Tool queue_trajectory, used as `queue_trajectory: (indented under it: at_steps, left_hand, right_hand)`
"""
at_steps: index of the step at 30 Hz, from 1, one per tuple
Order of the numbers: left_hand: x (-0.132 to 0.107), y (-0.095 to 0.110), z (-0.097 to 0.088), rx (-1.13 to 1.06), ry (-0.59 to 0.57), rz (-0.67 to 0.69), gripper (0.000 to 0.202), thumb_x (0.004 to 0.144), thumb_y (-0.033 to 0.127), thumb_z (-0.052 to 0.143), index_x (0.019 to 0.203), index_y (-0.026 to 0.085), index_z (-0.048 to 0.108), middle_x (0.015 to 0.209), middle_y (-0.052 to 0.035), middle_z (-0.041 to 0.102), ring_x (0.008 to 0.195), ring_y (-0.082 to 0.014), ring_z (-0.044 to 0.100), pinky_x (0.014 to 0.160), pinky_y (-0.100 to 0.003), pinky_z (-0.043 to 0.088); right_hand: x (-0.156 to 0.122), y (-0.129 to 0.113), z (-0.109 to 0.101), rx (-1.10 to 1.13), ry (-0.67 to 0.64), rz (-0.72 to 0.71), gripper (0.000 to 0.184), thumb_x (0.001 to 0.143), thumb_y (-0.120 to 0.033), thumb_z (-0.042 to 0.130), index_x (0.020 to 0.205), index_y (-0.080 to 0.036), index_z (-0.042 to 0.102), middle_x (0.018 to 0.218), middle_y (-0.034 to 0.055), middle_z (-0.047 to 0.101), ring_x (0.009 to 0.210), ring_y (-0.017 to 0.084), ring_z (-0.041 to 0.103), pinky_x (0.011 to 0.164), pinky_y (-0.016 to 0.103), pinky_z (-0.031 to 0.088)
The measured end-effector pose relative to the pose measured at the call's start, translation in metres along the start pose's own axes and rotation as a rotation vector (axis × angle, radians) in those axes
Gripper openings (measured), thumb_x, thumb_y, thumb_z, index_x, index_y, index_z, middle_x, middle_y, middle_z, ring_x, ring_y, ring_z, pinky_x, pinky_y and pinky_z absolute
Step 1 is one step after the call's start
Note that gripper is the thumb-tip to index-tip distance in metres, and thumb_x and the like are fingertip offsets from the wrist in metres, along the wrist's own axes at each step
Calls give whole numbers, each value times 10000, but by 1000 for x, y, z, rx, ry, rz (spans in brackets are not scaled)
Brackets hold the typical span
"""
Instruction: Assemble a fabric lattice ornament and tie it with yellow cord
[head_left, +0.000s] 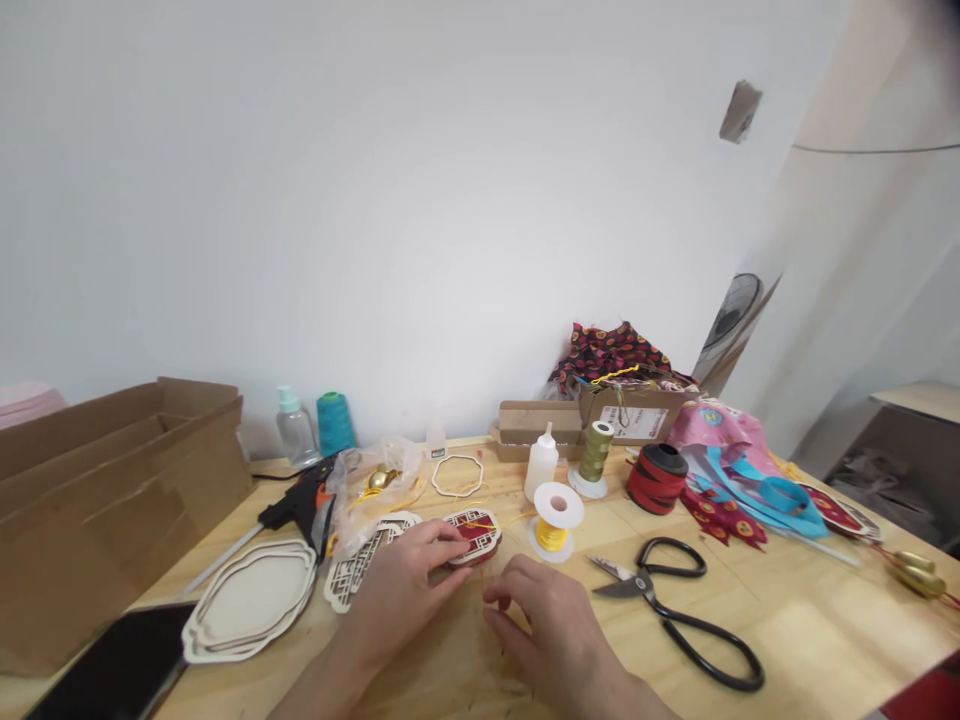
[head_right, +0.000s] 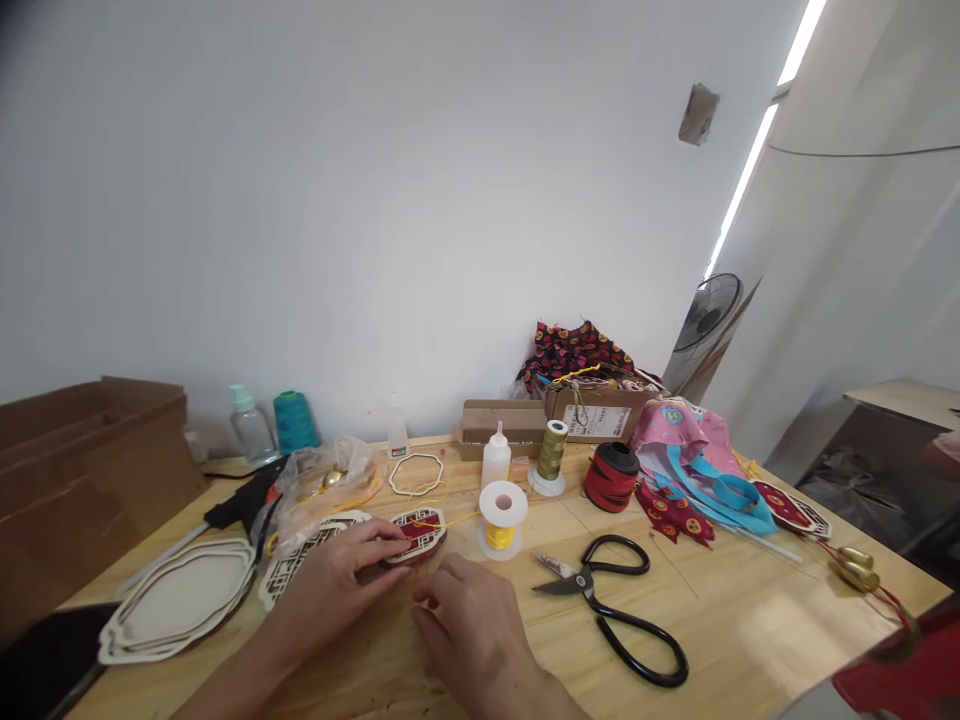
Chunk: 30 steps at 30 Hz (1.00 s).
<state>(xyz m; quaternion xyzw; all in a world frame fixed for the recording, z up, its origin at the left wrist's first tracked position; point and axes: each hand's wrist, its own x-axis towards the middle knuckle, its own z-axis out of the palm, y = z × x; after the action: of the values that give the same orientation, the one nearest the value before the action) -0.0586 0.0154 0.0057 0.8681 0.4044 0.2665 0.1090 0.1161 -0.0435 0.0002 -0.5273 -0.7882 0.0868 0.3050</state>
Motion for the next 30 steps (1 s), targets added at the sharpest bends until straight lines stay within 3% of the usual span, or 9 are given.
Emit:
queue_trajectory:
  at_steps: [4,7,10,13,18,22,27,30]
  left_hand:
    - [-1,-3,1,-15,-18,47,211,745,220,547,920,269,654,939,-31,639,847,-165,591,751,-293,478]
    - [-1,-7,2,-36,-18,122,236,759,197,530,952,274,641,958,-40,636,862,-162,588,761,-294,478]
    - [0,-10,2,-40,9,236,257,785,181,500,996,266,618,963,-53,641,867,-156,587,746,-281,482]
    - [2,-10,-5,-7,89,361,278,797,160,487,1039,249,591,976,-68,644,895,-155,582,761,-269,477]
    - [0,-9,-24,109,248,498,390,785,104,496,1138,267,526,1018,-86,633,980,-166,556,817,-277,457]
    - [-4,-11,-27,107,248,500,456,766,54,502,1169,269,502,1076,-92,610,1063,-181,504,864,-310,433]
    - [-7,-5,-21,-35,298,421,413,783,48,468,1095,303,558,1044,-63,623,1011,-156,533,834,-295,449]
    - [-8,4,-20,-147,339,301,395,775,58,480,1046,323,595,1113,-46,589,1070,-180,500,900,-324,405]
  right_hand:
    - [-5,-4,-2,-159,-56,-98,132,752,-164,525,800,-227,630,736,17,648,638,146,596,526,203,377]
    - [-4,-3,-9,-192,-84,-104,226,746,-210,545,964,-222,602,723,28,656,609,170,595,508,230,379]
    - [7,3,-21,-79,-7,-62,229,796,-229,490,1004,-226,584,713,17,654,618,157,590,542,235,399]
    - [27,8,-32,35,93,23,197,805,-264,488,957,-208,599,840,43,654,759,170,584,654,262,431]
    - [57,3,-33,183,56,86,361,806,-370,474,1117,-194,523,1073,89,596,999,237,518,835,375,395]
    - [66,3,-21,372,22,180,422,772,-374,515,1156,-200,501,1105,97,583,1034,256,509,859,408,385]
    - [68,11,-11,734,160,255,392,676,-267,617,1054,-202,540,970,55,630,871,209,587,767,353,461]
    - [67,9,-11,1054,220,305,384,635,-293,646,984,-184,527,917,52,628,782,187,606,679,321,500]
